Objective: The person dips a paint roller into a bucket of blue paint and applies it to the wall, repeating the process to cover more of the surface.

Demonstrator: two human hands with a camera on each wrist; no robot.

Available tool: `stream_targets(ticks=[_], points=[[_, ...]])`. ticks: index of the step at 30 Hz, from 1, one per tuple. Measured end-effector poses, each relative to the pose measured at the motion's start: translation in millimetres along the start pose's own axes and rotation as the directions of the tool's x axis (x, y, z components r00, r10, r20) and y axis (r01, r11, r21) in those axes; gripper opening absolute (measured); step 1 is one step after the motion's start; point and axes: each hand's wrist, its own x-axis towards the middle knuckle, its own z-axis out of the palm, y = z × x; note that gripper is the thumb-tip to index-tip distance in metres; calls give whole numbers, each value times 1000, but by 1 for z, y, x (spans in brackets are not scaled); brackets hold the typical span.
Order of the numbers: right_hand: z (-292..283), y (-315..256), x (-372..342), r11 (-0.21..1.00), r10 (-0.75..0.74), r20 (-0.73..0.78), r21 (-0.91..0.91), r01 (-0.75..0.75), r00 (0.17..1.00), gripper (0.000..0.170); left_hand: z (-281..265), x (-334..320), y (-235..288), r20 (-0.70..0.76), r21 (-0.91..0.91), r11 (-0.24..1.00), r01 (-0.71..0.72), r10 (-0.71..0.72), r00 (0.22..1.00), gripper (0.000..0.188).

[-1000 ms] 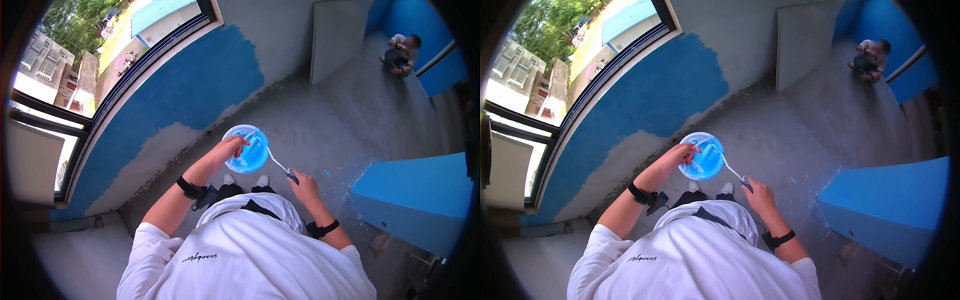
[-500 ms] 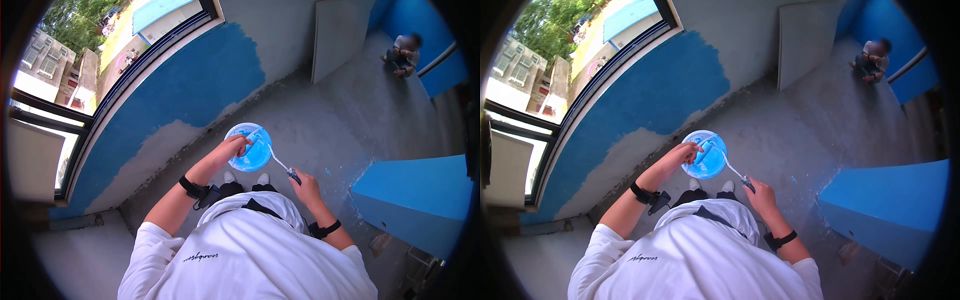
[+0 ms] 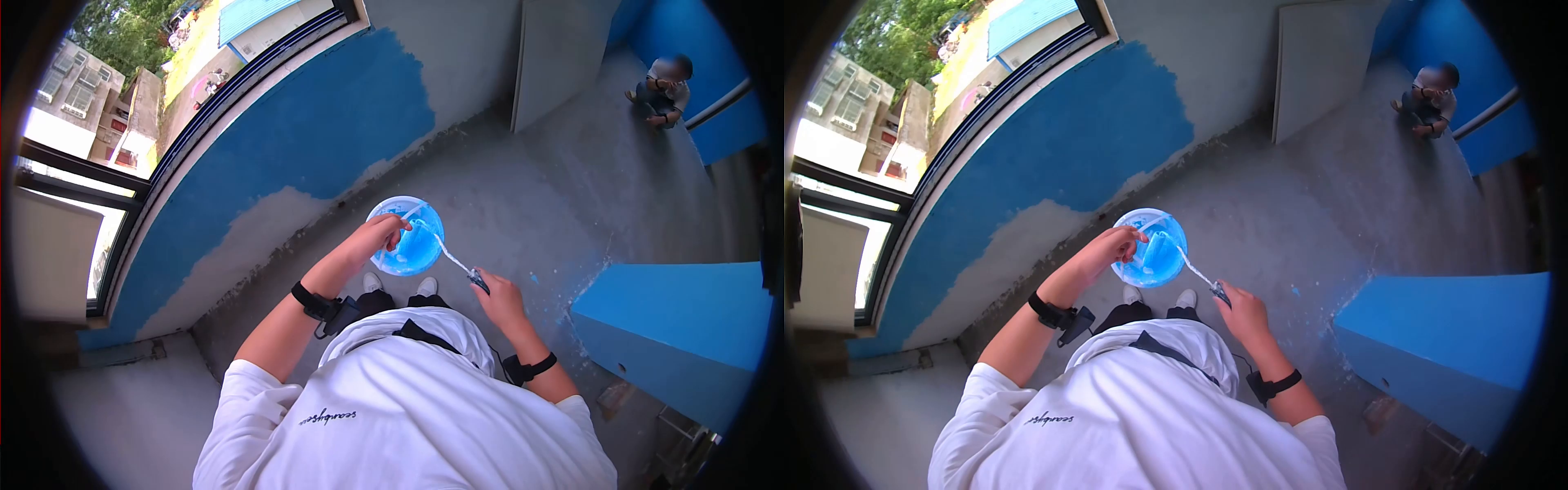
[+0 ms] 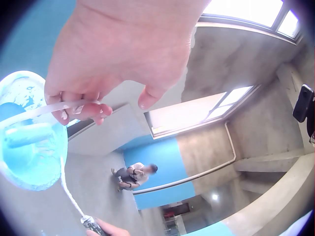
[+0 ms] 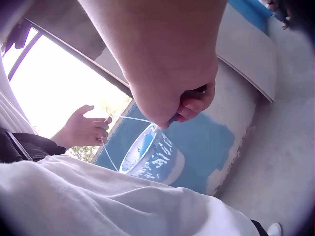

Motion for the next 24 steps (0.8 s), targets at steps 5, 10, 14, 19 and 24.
stream_targets(ticks=[5,10,14,19,24], points=[[1,3,3,1000,11,30,9,-11,999,36,1,-5,1,-16,54,998,-7,8,1000,30],[-3,3,7,1000,-7,47,9,6,999,37,4,-5,3,-28,87,996,-18,20,999,29],[-6,4,12,998,-42,68,-43,45,997,36,2,-4,9,-29,87,996,-11,13,999,30],[-9,-1,13,999,-37,64,-18,38,997,36,1,-4,9,-20,72,997,9,-8,1000,30],[-4,-5,14,1000,-8,56,-8,9,998,36,-5,-2,3,-53,65,997,37,-33,998,30]])
